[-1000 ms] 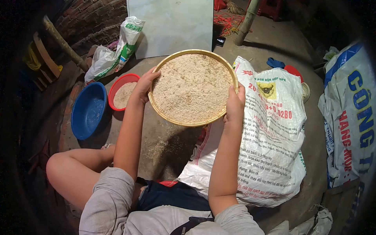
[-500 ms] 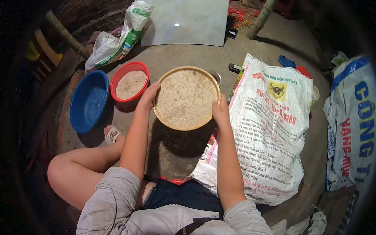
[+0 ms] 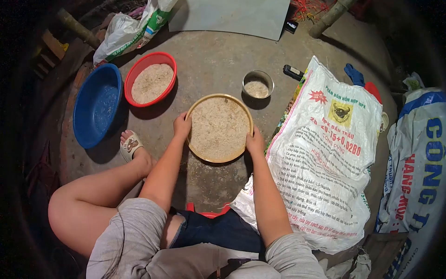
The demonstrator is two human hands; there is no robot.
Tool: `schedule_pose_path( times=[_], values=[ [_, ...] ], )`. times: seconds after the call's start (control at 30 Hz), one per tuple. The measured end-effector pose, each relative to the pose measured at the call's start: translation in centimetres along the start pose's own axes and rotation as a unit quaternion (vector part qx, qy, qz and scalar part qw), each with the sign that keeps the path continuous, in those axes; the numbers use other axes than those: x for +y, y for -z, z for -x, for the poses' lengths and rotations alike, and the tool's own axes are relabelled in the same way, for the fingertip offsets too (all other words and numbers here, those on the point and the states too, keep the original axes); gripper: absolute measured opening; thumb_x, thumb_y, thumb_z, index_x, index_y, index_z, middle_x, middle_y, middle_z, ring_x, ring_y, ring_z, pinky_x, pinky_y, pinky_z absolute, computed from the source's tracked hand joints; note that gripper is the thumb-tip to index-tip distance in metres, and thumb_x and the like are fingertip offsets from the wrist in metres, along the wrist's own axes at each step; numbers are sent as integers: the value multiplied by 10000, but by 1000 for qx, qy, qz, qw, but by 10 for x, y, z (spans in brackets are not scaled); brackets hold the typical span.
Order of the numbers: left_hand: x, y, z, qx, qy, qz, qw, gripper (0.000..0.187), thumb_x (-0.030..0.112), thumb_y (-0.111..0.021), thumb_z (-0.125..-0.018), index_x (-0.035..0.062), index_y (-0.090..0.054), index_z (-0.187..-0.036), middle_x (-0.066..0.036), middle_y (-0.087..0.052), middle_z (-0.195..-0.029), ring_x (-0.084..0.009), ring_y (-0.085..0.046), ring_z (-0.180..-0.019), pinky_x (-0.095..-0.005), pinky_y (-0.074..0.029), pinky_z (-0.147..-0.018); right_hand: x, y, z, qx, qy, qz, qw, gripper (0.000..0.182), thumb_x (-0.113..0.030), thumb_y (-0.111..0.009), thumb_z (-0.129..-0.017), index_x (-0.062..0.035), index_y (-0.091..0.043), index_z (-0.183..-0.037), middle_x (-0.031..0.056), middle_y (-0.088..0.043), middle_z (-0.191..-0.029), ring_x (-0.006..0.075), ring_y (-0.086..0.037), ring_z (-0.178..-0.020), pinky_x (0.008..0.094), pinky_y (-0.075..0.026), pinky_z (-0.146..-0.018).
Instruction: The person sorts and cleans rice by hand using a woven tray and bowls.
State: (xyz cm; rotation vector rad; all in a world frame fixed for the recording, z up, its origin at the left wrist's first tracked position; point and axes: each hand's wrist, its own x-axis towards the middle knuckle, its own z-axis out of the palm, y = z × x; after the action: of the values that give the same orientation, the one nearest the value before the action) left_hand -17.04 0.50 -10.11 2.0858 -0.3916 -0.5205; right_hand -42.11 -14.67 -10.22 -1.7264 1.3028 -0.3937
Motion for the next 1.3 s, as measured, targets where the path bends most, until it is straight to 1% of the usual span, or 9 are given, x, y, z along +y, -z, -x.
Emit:
schedule_pose_path(
  times=[0.1,0.17,0.3,0.37,0.5,0.87,1.0,1.13,1.3],
  values=[
    [5,-5,0,38,-81,-73,993,295,127,-532,-803,22,-597,-1071,-182,-616,-987,-348,-582,-940,-372,-452,-826,-2,0,-1,32,82,59,994,402,-74,-564,-780,-43,-523,-1179,211,-578,-1096,334,-563,-1010,388,-425,-872],
    [9,-7,3,45,-102,-118,987,360,119,-523,-807,32,-545,-1155,-175,-574,-1095,-352,-524,-1046,-394,-414,-894,1,-4,0,93,127,71,985,391,-80,-591,-769,-33,-549,-1155,139,-634,-897,219,-612,-821,327,-463,-767],
    [45,-20,25,71,-75,-252,962,440,127,-523,-813,44,-467,-1241,-169,-512,-1209,-324,-457,-1146,-401,-356,-969,-11,2,6,70,50,37,996,395,-95,-603,-765,-43,-544,-1152,83,-609,-760,174,-580,-677,308,-463,-653],
    [49,-34,22,136,-256,-335,896,475,163,-533,-818,58,-431,-1270,-148,-433,-1303,-298,-396,-1211,-405,-309,-1015,-11,2,5,58,27,-20,998,375,-100,-606,-766,-50,-538,-1131,33,-544,-656,131,-519,-583,288,-436,-573],
    [72,-67,-2,4,-317,-188,930,471,184,-554,-811,50,-450,-1250,-131,-407,-1331,-305,-380,-1223,-393,-319,-1018,-16,7,7,32,2,3,999,366,-109,-607,-769,-56,-519,-1120,16,-516,-631,124,-509,-571,287,-427,-556],
    [89,-118,12,-33,-352,-137,925,327,177,-600,-790,21,-529,-1068,-153,-431,-1232,-338,-415,-1138,-407,-374,-951,-11,5,6,47,34,33,998,391,-148,-612,-775,-106,-493,-1145,89,-552,-629,240,-565,-588,358,-440,-582],
    [75,-124,20,-112,-517,-115,841,260,130,-584,-799,1,-540,-1021,-164,-489,-1146,-345,-485,-1049,-388,-417,-904,-6,5,5,28,49,-4,998,407,-163,-627,-779,-116,-490,-1159,63,-547,-639,195,-548,-581,333,-443,-581],
    [57,-114,40,-224,-555,-179,781,277,91,-601,-750,3,-552,-1008,-125,-556,-1048,-311,-528,-964,-355,-464,-802,20,-1,-4,2,58,-77,995,431,-181,-625,-796,-88,-489,-1194,31,-547,-652,130,-526,-587,295,-444,-574],
    [53,-102,50,-197,-509,-118,830,190,63,-630,-716,17,-620,-900,-108,-607,-885,-278,-572,-828,-333,-479,-737,15,5,-4,-53,-6,-149,987,359,-146,-578,-843,-3,-482,-1158,49,-577,-748,125,-550,-685,270,-455,-662]
  ],
)
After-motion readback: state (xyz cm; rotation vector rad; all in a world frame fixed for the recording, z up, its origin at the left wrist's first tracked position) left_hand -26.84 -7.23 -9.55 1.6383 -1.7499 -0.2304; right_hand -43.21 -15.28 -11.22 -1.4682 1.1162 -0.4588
